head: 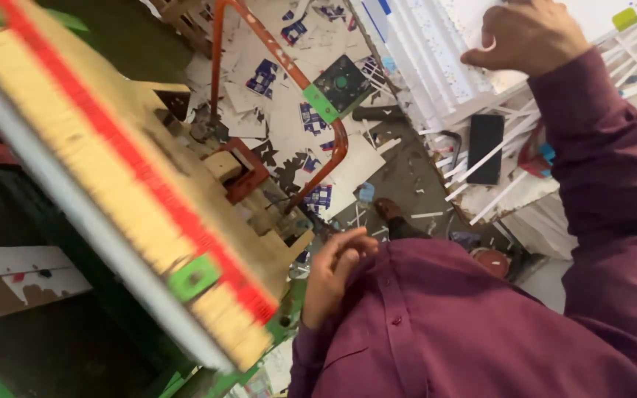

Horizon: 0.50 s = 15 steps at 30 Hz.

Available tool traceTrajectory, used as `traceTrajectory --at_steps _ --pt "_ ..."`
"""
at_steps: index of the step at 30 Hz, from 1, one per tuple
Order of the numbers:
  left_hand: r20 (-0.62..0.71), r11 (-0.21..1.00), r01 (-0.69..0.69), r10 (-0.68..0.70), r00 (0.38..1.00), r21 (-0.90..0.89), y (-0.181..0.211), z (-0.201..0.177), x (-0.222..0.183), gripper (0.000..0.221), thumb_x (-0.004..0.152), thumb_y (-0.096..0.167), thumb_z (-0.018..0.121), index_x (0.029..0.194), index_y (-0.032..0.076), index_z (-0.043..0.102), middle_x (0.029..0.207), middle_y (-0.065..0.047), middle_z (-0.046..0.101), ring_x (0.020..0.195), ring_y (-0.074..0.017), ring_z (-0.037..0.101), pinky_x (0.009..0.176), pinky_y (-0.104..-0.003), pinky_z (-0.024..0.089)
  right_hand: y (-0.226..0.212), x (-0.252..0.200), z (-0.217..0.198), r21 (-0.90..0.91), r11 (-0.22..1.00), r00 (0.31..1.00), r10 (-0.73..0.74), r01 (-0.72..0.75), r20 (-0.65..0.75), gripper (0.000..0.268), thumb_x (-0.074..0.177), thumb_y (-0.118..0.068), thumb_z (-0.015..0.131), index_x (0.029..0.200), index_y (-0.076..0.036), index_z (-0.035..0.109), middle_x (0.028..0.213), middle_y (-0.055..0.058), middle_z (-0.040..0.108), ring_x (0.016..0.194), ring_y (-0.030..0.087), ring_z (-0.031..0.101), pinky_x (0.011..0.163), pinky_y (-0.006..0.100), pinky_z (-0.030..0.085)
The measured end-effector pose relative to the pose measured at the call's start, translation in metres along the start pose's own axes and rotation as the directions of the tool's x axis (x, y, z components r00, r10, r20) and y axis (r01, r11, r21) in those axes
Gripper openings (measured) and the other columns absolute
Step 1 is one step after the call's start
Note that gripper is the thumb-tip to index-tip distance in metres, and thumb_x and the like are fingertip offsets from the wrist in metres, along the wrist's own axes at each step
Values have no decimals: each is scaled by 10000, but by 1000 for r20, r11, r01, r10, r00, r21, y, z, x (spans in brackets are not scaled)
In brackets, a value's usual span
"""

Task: Operating a manual paper finishing machine to process and stack printed sheets.

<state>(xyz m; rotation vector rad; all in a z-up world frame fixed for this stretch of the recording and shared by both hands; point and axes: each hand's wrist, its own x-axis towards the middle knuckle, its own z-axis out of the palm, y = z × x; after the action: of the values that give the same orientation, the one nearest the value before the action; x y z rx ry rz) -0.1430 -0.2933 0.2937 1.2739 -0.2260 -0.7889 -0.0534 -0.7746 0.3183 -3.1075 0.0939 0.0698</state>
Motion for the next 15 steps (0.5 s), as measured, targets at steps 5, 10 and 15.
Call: traceTrajectory --at_steps 5,10,15 --pt "-76 982 76 -90 993 -173 -69 -34 51 339 1041 125 550 1332 -37 613 1157 -136 728 1084 -217 706 991 -339 533 25 21 0 108 994 985 -32 13 171 508 903 -556 770 933 -49 784 671 101 703 590 240 667 583 397 526" --pt "-146 982 60 -87 985 -180 -70 -32 100 330 1062 143 552 1336 -28 620 1144 -124 734 1032 -193 687 929 -320 532 29 30 -16 163 987 976 -39 4 216 462 873 -526 781 981 -78 809 726 102 722 609 225 665 562 386 519" --pt "112 993 -18 31 993 -115 -4 47 168 350 1071 183 546 1335 -39 607 1208 -197 740 1067 -236 736 897 -314 564 32 33 -14 301 953 967 -32 -46 251 457 890 -509 764 995 -65 797 718 110 727 622 219 680 557 380 528"
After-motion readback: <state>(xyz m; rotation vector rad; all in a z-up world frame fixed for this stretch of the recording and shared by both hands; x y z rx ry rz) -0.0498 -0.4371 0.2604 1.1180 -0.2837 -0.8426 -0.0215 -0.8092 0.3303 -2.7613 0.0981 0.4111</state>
